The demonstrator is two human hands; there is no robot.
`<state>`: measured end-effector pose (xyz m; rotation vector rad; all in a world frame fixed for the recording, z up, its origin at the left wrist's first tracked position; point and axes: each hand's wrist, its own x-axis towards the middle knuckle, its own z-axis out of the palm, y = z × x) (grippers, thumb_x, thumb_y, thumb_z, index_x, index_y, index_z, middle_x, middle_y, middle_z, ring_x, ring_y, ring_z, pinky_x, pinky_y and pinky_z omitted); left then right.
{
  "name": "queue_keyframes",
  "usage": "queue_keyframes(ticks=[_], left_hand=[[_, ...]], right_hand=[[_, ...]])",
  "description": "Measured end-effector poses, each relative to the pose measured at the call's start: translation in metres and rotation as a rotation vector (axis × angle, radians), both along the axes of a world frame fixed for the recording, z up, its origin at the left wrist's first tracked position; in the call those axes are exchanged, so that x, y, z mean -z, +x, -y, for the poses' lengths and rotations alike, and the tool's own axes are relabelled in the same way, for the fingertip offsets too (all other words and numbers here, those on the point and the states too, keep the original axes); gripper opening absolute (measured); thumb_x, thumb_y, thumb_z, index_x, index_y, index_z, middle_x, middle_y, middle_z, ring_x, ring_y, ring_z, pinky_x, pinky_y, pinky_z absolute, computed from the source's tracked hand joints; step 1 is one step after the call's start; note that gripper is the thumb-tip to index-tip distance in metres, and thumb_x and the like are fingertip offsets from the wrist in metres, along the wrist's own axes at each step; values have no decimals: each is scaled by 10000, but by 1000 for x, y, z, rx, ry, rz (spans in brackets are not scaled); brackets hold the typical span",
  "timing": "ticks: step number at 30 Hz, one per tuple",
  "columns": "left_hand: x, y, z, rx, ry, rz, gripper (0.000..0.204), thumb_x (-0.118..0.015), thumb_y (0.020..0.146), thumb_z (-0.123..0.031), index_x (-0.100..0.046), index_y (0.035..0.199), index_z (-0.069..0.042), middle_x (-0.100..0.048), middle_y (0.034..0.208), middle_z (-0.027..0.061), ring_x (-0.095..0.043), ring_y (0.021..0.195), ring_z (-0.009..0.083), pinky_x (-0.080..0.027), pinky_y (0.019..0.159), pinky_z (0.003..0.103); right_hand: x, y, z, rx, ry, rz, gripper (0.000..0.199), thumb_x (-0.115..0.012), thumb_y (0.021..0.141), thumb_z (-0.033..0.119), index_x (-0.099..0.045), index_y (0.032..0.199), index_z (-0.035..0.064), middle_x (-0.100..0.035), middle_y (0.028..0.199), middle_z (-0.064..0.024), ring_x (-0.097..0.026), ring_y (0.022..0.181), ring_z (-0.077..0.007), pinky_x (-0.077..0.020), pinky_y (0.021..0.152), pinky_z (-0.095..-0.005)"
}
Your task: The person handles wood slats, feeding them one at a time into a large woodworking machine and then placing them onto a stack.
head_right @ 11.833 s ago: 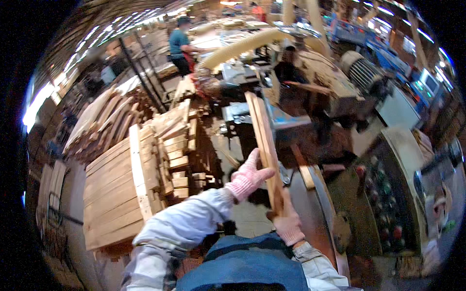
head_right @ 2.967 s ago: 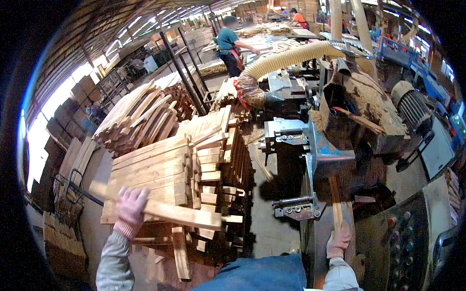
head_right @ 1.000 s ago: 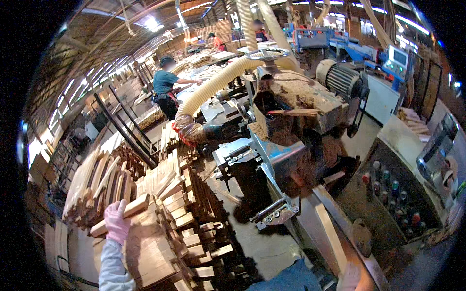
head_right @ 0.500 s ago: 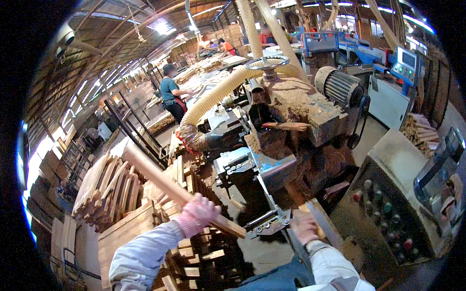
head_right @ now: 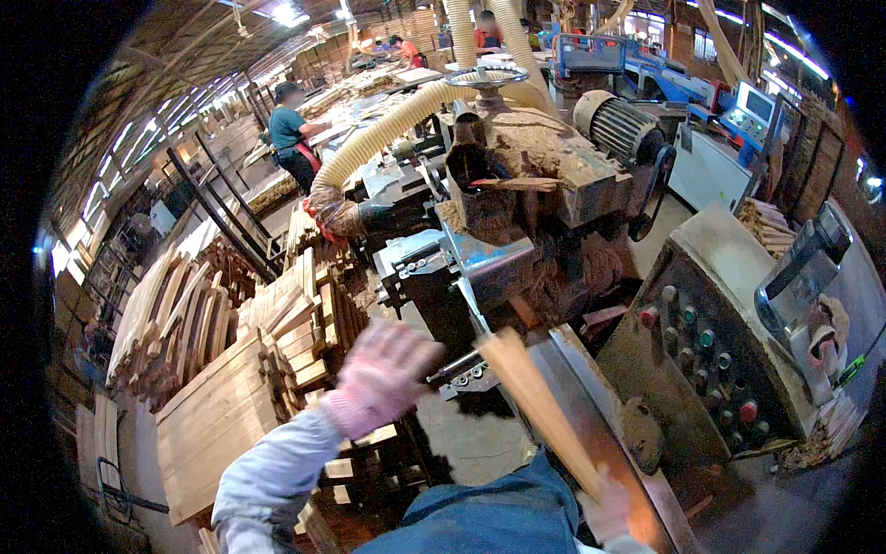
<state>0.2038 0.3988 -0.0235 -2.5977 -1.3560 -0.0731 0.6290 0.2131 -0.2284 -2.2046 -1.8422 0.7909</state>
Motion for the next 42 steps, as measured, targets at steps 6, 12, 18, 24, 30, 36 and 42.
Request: queue_keyframes(ticks=[6, 12, 18, 24, 30, 36, 42], left_hand=[[-30, -162, 101, -796, 65, -78, 780, -800, 892, -383, -487, 1548, -99, -574, 1506, 139, -462, 1456, 352, -266, 1280, 514], [-10, -254, 223, -1181, -7, -193, 546, -618, 991, -426, -621, 1438, -113, -599, 1468, 205, -541, 1342, 395, -430, 1110, 542], [-28, -227, 267, -1239, -47, 34, 565, -696, 953, -417, -653, 1405, -81, -662, 1396, 194, -595, 1305, 397, -480, 1093, 485], [2, -249, 295, -1111, -70, 13, 717, -738, 925, -425, -534, 1537, -113, -538, 1544, 210, -438, 1450, 434, -348, 1234, 506], [16, -254, 319, -1016, -3, -49, 787, -724, 893, -462, -496, 1571, -135, -509, 1577, 189, -432, 1440, 473, -340, 1227, 563], [40, -282, 329, -1122, -139, -352, 801, -625, 897, -252, -357, 1649, -183, -413, 1653, 163, -396, 1491, 400, -346, 1236, 526], [12, -269, 312, -985, 6, -169, 797, -680, 840, -147, -435, 1599, -158, -573, 1476, 194, -577, 1288, 425, -455, 1110, 535]], right_hand=[[22, 46, 69, 143, -155, 250, 838, -767, 835, 339, -426, 1532, 22, -666, 1228, -225, -610, 1174, -426, -461, 1009, -525], [77, 36, -1, 79, 357, 311, 813, -684, 907, 427, -399, 1558, 30, -571, 1413, -244, -480, 1364, -423, -324, 1173, -538], [116, -22, -181, 48, 440, 107, 848, -663, 911, 434, -344, 1625, 106, -556, 1405, -152, -478, 1303, -375, -353, 1099, -515], [128, -33, -191, 12, 432, 268, 922, -725, 849, 465, -358, 1616, 109, -529, 1412, -123, -502, 1242, -348, -394, 1020, -524], [52, 15, -24, -65, 310, 220, 726, -749, 859, 331, -485, 1484, 70, -616, 1298, -150, -586, 1181, -367, -444, 996, -519], [83, 58, 82, -62, 424, 396, 597, -755, 765, 274, -597, 1302, 63, -644, 1157, -137, -620, 1102, -348, -483, 938, -503], [92, 48, -33, -221, 500, 256, 559, -749, 839, 288, -619, 1344, 84, -599, 1348, -156, -562, 1227, -363, -463, 1016, -530]])
